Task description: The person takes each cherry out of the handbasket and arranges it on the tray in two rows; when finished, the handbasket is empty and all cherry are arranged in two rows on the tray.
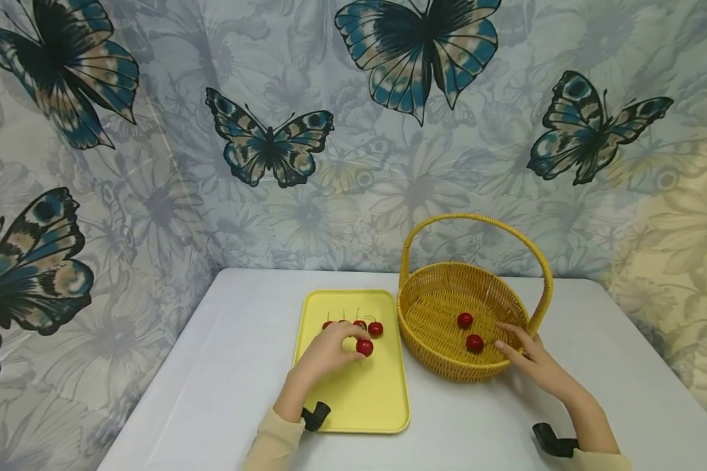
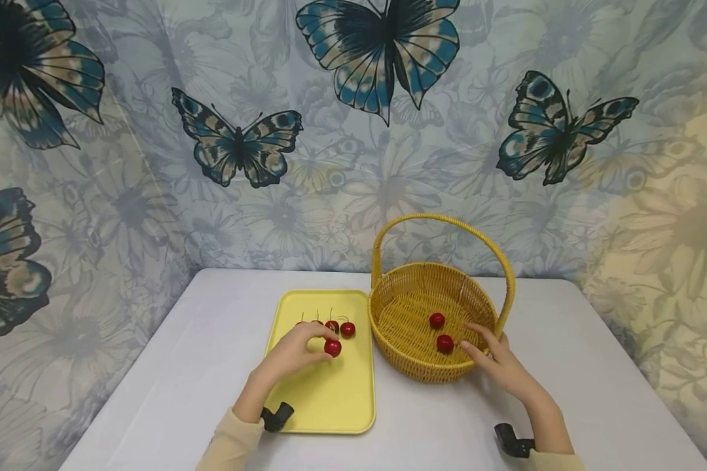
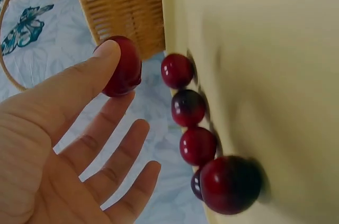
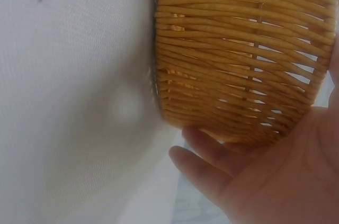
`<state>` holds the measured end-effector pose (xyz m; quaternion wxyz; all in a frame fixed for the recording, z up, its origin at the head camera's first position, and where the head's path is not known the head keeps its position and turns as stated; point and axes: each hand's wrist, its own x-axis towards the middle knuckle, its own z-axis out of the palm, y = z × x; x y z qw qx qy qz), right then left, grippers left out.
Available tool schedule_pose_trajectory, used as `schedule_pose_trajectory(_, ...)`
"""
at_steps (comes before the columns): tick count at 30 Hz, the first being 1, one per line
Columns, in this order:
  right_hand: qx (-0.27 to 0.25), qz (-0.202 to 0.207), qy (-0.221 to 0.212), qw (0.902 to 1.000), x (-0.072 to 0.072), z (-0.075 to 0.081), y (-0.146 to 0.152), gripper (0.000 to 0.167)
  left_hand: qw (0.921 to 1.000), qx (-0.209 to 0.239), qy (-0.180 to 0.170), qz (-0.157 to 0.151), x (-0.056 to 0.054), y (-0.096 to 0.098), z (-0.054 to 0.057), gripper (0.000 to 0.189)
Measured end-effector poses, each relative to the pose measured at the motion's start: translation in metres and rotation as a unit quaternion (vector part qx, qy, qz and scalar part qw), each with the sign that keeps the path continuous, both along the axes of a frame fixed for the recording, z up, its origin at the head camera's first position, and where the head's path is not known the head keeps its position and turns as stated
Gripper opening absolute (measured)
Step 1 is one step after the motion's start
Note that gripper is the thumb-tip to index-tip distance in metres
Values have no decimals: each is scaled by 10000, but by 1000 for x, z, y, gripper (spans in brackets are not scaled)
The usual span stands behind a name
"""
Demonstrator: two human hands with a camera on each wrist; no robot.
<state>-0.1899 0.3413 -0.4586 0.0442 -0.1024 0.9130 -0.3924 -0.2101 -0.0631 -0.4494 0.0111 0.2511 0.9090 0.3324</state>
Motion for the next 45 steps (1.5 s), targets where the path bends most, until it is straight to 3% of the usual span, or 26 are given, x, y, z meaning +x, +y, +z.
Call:
schedule_pose_trajectory(10, -103, 48, 63, 9999, 0, 2, 0, 53, 9994, -73, -339, 63, -8, -20, -2, 26)
schedule_pose_trajectory(29, -131, 62, 6, 9999, -2, 0, 1, 53, 9980, -2, -615, -106, -12, -35, -8, 26)
schedule_pose_trajectory(38, -146, 78, 16, 9999, -2, -1, 1, 53, 9986, -263, -443, -137, -16, -36, -18, 27)
schedule_pose_trajectory(45, -138, 90, 43, 9999, -2, 0, 1, 52, 9988, -432, -193, -139, -16, -35, -19, 25)
